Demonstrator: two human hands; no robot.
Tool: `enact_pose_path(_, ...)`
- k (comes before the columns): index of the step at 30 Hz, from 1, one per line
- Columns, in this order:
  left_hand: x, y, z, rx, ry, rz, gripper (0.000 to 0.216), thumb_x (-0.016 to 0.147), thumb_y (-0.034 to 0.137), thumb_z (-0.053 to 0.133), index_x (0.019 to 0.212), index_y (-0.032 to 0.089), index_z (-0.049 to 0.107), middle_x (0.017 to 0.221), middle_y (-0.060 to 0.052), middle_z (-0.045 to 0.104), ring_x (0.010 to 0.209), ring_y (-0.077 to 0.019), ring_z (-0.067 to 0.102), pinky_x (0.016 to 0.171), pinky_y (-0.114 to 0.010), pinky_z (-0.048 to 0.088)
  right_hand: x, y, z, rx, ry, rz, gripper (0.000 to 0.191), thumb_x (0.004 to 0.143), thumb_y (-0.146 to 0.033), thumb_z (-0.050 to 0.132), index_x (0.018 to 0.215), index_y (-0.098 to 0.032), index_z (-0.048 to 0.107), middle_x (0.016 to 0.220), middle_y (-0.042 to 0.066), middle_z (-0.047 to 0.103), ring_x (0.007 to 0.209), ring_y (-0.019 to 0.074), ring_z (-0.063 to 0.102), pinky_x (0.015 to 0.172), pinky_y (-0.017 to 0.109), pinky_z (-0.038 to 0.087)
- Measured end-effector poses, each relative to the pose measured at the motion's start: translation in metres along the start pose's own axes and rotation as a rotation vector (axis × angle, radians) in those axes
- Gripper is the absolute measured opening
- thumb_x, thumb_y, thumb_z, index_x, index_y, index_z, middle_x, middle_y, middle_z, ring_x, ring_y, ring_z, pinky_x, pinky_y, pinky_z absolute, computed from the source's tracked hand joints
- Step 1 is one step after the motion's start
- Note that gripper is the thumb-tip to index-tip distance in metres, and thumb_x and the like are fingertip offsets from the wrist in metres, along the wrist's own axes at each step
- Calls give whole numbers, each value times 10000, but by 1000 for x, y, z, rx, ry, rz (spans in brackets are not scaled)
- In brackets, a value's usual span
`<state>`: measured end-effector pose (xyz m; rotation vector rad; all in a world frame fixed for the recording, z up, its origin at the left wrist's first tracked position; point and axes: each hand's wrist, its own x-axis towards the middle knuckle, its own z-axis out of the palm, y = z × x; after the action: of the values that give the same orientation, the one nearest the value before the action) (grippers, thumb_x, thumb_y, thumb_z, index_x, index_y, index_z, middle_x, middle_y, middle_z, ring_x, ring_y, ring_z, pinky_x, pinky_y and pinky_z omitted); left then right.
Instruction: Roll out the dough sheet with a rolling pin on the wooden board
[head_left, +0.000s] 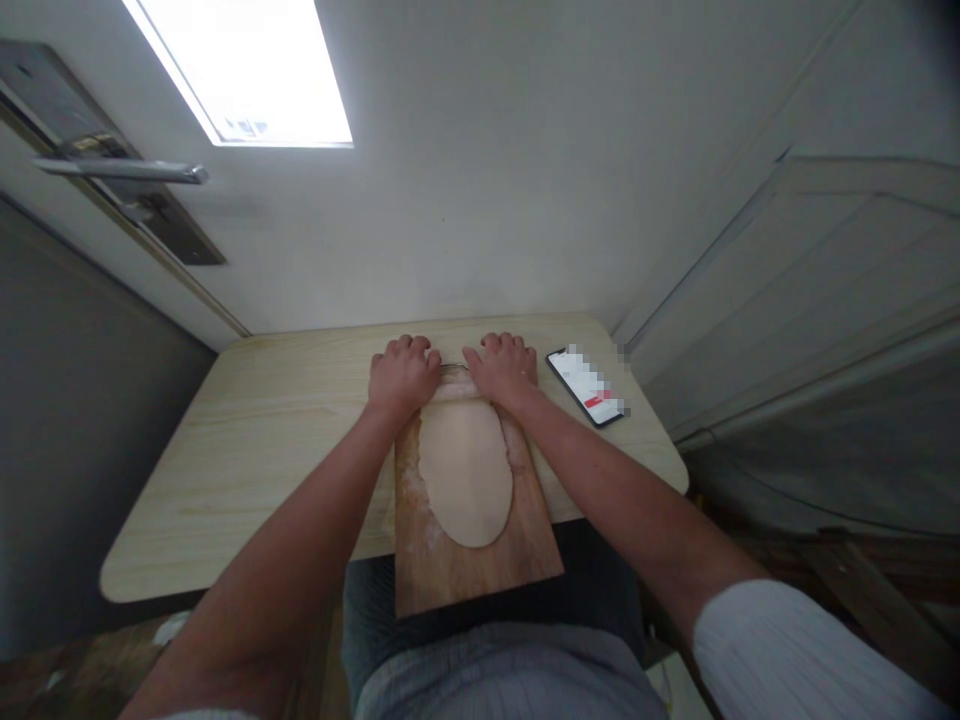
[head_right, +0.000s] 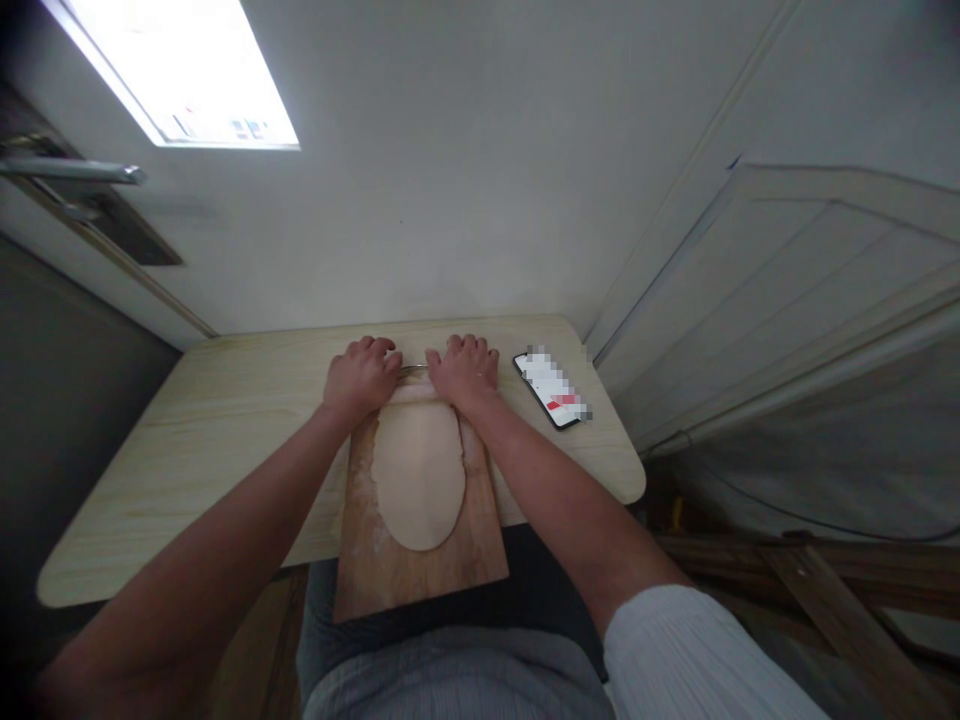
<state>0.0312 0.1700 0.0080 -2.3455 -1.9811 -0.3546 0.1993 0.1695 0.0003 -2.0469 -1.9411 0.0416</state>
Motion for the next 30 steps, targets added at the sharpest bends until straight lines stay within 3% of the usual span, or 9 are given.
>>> enact_pose_path(8, -19, 4, -4, 4, 33, 14, 497, 1001, 428, 298, 1379, 214, 541, 1337, -137, 608, 1203, -332, 557, 956, -505, 463, -20, 0, -2, 11, 38, -1, 536, 1009, -558, 420, 1338, -169, 589, 1301, 169, 638, 1188, 310, 544, 1006, 461, 371)
enact_pose_path(23, -60, 13, -3, 23, 103, 32, 506, 1017, 491, 281, 1354, 245, 568, 1391, -99, 610, 1200, -327, 569, 946, -488, 455, -60, 5, -2, -18, 123, -101, 553, 1036, -549, 372, 1384, -161, 558, 1379, 159, 618, 1234, 312, 521, 1114, 529, 258)
enact_pose_path(30, -93, 20, -6, -36, 118, 39, 538, 1032, 497, 253, 1418, 245, 530, 1509, -103, 535, 1349, -301, 495, 1070, -514, 384, -93, 8, -8, -23, 78, -129, 614, 1042, -562, 330, 1477, -151, 472, 1514, 167, 506, 1392, 334, 409, 1164, 575, 199)
